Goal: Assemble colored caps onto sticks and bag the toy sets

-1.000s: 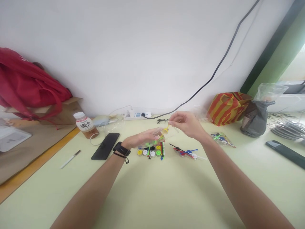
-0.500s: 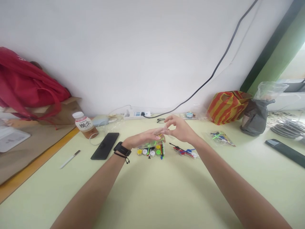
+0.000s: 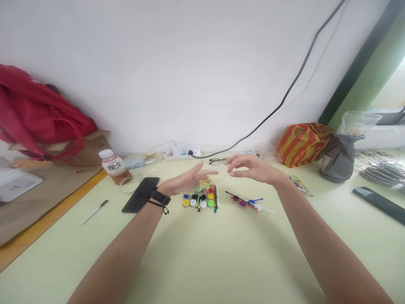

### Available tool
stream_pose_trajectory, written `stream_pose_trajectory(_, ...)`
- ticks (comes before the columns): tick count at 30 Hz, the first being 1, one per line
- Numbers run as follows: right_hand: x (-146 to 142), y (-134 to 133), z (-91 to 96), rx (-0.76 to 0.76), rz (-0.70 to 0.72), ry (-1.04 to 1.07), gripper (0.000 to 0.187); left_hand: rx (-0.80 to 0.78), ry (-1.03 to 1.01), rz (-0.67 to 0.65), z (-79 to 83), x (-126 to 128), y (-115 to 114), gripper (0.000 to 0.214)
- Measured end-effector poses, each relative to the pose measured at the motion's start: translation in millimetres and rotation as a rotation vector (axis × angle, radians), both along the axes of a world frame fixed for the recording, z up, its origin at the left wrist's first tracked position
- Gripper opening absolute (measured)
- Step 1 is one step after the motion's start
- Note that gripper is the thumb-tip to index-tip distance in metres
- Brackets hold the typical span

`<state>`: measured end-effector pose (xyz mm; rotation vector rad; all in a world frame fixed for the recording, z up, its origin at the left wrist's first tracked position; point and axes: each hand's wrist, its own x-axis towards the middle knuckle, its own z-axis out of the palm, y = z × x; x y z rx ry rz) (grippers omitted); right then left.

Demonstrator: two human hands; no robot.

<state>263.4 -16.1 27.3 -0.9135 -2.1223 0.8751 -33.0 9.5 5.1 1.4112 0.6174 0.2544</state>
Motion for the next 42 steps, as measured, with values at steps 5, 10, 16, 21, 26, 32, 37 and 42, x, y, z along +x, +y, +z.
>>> stream_pose_trajectory(5,11,14,-26.4,-0.222,-0.171,-0.411,0.035,0.001,0.135,0.194,-19.5,-6,17,0.074)
stream_pose_trajectory(10,15,21,-45.2,-0.435,0.067,-0.716,0.024,0.007,0.05,0.344,-22.2,-6,22,0.051)
stream_pose_trajectory(16,12,17,-40.9,-0.442,0.069,-0.691,0.017,0.076,0.072,0.379,-13.7,-4,16,0.044)
stream_pose_trajectory(21,22,14,-33.6,-0.409,-0.028,-0.598,0.014,0.109,0.083,0.361,-10.9,-7,13,0.05)
stream_pose_trajectory(26,33,13,-20.5,-0.301,-0.172,-0.379,0.021,0.144,0.059,0.308,-8.5,-9,13,0.057)
stream_pose_trajectory(32,47,9,-7.1,-0.234,-0.331,0.14,0.039,0.267,0.157,0.178,-7.7,-8,13,0.043)
stream_pose_trajectory(37,48,8,4.2,0.0,-0.574,0.341,0.042,0.39,0.198,0.143,-3.2,-3,8,0.042)
stream_pose_trajectory(42,24,-1,16.3,0.067,-0.525,0.461,0.042,0.444,0.173,0.104,7.3,4,-2,0.04)
